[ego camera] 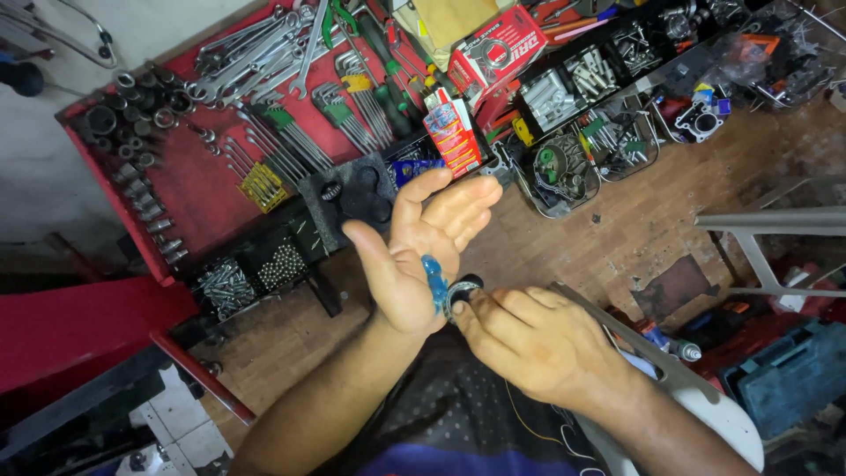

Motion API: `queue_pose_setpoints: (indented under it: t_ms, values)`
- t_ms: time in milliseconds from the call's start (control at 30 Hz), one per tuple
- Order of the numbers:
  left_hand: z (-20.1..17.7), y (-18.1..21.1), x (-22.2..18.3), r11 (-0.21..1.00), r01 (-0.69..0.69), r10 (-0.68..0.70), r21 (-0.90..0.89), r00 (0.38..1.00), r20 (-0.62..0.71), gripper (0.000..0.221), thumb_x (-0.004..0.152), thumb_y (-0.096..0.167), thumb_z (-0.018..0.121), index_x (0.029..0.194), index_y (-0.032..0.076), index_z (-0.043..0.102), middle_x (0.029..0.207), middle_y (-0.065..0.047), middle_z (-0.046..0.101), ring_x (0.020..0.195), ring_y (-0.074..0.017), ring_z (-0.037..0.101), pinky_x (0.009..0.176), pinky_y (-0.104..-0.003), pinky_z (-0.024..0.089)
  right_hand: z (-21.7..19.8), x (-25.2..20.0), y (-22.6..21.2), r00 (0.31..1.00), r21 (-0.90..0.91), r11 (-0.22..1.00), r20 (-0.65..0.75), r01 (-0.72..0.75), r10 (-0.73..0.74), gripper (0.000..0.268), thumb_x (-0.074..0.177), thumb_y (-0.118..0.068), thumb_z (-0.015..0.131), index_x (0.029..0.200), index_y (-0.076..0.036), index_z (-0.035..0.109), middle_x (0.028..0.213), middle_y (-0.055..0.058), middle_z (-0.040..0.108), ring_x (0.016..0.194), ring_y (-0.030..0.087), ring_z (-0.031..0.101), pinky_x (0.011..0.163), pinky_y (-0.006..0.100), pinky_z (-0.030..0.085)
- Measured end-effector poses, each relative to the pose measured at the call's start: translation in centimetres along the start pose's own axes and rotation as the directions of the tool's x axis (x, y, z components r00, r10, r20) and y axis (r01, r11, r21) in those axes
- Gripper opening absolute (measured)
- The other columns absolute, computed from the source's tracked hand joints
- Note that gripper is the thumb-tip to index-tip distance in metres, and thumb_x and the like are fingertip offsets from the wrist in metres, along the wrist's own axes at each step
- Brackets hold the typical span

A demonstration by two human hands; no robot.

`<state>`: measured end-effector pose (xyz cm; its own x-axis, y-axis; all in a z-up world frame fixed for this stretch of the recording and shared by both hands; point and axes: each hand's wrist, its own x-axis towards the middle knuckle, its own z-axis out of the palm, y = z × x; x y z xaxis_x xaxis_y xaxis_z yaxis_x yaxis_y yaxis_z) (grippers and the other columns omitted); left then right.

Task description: The person opens a blue grease packet, squeezes grease onto their palm, and uses a small metal bearing to scoop and spread the grease over its surfaces. The person then sits on the floor and continues applying grease to the bearing.

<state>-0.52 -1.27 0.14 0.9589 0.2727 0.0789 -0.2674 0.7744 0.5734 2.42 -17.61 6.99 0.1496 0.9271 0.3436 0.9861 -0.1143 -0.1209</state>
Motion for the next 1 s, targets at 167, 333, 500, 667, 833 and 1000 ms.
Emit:
queue_pose_setpoints:
  t_ms: [167,333,500,667,833,1000]
  values:
    - [0.0,0.1,0.2,0.997,0.060,-0.059,-0.042,0.998,0.039,0.099,0.090,0.083,0.014,0.151,0.012,0.045,0.148,-0.027,0.056,0.143,-0.0432,0.052,0.123,-0.052,0.036,1.7,-1.8,0.3,0.971,0.238,0.955,-0.115,-0.176,0.208,0.020,0.100,-0.016,0.068,0.114,-0.002,0.070,0.104,0.009,0.072,0.086,0.025,0.069,0.076,0.035,0.057]
    - [1.2,-0.4,0.1,0.996,0.094,-0.095,0.011,0.984,0.154,0.099,0.090,0.084,0.018,0.155,0.012,0.038,0.155,-0.030,0.049,0.150,-0.0435,0.045,0.129,-0.051,0.031,2.7,-2.4,-0.4,0.758,0.660,0.568,0.003,-0.491,0.652,0.025,0.098,-0.025,0.065,0.116,-0.008,0.071,0.098,0.007,0.072,0.074,0.016,0.069,0.067,0.026,0.055]
    - [1.8,-1.7,0.4,0.994,0.112,-0.112,0.014,0.977,0.179,0.100,0.089,0.085,0.016,0.156,0.013,0.036,0.155,-0.030,0.048,0.151,-0.0446,0.043,0.130,-0.054,0.028,4.6,-5.2,-0.4,0.655,0.871,0.220,0.142,-0.439,0.742,0.028,0.096,-0.025,0.066,0.113,-0.003,0.071,0.090,0.008,0.074,0.072,0.016,0.069,0.069,0.028,0.058]
    - [2.1,-3.6,0.8,0.994,0.097,-0.104,0.048,0.977,0.185,0.099,0.091,0.084,0.017,0.155,0.012,0.038,0.155,-0.031,0.048,0.151,-0.0434,0.043,0.130,-0.057,0.026,5.7,-6.9,0.2,0.555,0.924,-0.174,0.348,-0.341,0.756,0.023,0.096,-0.020,0.068,0.107,-0.001,0.071,0.093,0.011,0.079,0.065,0.018,0.073,0.065,0.030,0.063]
    - [3.1,-5.9,0.7,0.998,0.062,-0.066,0.031,0.988,0.141,0.095,0.093,0.083,0.021,0.154,0.013,0.042,0.152,-0.028,0.052,0.147,-0.0414,0.047,0.127,-0.055,0.031,5.4,-8.7,-0.3,0.477,0.947,-0.069,0.220,-0.315,0.851,0.025,0.095,-0.018,0.069,0.113,-0.001,0.071,0.084,0.012,0.076,0.072,0.016,0.074,0.070,0.028,0.062]
    - [4.6,-8.6,1.0,0.996,0.082,-0.088,0.046,0.984,0.156,0.095,0.093,0.082,0.016,0.152,0.013,0.043,0.151,-0.027,0.053,0.147,-0.0421,0.047,0.126,-0.059,0.028,4.9,-11.2,0.1,0.478,0.972,-0.123,0.205,-0.198,0.854,0.024,0.097,-0.016,0.067,0.114,0.000,0.069,0.098,0.013,0.077,0.070,0.020,0.075,0.070,0.034,0.066]
